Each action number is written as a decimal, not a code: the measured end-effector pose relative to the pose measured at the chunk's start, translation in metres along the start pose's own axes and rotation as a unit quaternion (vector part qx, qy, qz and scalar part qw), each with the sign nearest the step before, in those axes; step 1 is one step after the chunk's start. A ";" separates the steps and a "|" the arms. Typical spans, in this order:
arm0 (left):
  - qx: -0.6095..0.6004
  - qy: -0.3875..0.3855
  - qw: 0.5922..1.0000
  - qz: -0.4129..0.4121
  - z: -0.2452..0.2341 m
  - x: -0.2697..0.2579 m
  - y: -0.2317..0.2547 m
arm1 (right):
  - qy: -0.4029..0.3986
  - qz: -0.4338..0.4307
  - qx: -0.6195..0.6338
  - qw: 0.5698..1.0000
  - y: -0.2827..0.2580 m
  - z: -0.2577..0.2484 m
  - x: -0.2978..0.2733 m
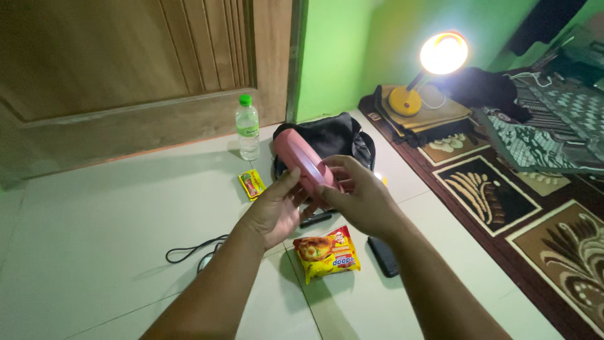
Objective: The person packs a black backpack on the floor, placing a wallet, glasses case, water bottle, charger with cable, lighter, and snack packets into its compartments, then zips the pockets and handles the glasses case at the end.
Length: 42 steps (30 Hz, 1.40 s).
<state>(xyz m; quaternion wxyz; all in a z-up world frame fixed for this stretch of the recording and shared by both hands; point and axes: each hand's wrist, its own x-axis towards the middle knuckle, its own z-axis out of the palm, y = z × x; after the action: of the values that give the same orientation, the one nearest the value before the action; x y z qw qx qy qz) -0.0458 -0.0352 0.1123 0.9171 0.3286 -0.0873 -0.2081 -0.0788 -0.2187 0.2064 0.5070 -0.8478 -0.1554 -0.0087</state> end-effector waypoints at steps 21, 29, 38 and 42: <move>0.026 0.006 0.999 0.047 0.009 -0.002 -0.001 | 0.026 -0.250 -0.274 0.928 -0.011 -0.024 -0.010; 0.082 0.015 0.996 0.034 -0.004 -0.002 0.008 | -0.013 -0.246 -0.317 0.916 -0.006 -0.019 -0.005; 0.161 0.070 0.984 0.039 -0.010 0.000 -0.004 | -0.031 -0.187 -0.385 0.903 0.001 -0.008 0.007; 0.125 0.057 0.990 -0.020 -0.015 -0.002 -0.007 | -0.026 -0.082 -0.281 0.956 0.008 -0.019 0.018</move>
<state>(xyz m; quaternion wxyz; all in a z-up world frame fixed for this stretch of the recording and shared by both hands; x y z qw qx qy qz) -0.0453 -0.0311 0.0959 0.8679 0.4539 -0.0540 -0.1945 -0.0571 -0.2345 0.2119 0.2418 -0.9403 -0.2286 -0.0711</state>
